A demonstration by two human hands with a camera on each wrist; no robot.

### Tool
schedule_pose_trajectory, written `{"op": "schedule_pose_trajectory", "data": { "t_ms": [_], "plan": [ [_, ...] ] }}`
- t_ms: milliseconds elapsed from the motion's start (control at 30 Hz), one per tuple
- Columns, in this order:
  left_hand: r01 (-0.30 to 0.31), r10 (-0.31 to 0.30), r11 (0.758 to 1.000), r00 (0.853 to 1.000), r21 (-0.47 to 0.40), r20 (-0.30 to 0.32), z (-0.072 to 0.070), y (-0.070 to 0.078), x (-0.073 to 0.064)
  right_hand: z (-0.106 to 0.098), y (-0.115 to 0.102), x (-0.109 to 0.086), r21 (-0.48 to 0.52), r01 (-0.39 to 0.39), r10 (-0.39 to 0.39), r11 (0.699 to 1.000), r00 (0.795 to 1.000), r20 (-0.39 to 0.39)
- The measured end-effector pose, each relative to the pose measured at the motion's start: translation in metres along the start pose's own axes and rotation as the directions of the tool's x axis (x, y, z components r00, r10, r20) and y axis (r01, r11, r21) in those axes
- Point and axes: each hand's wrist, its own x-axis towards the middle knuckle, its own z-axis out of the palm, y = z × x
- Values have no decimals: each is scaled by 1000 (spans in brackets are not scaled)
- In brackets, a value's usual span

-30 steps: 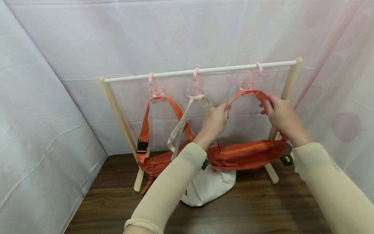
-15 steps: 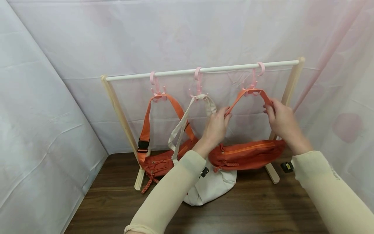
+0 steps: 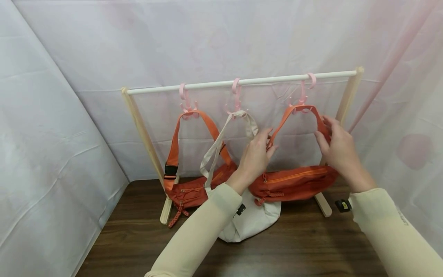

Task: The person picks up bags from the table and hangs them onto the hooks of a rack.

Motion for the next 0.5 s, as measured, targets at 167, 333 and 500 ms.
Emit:
{"op": "schedule_pose_trajectory", "data": {
  "t_ms": [167, 333, 500],
  "plan": [
    [-28, 29, 999, 999, 17, -16, 0, 1, -6, -3, -3, -6, 8, 30, -30, 1000, 998, -55],
    [-56, 56, 998, 998, 13, -28, -1, 3, -10, -7, -8, -13, -25, 99, -102, 995, 985, -137],
    [-60, 61, 998, 997, 15, -39, -4, 4, -17, -11, -12, -21, -39, 157, -161, 987, 972, -170]
  ]
}}
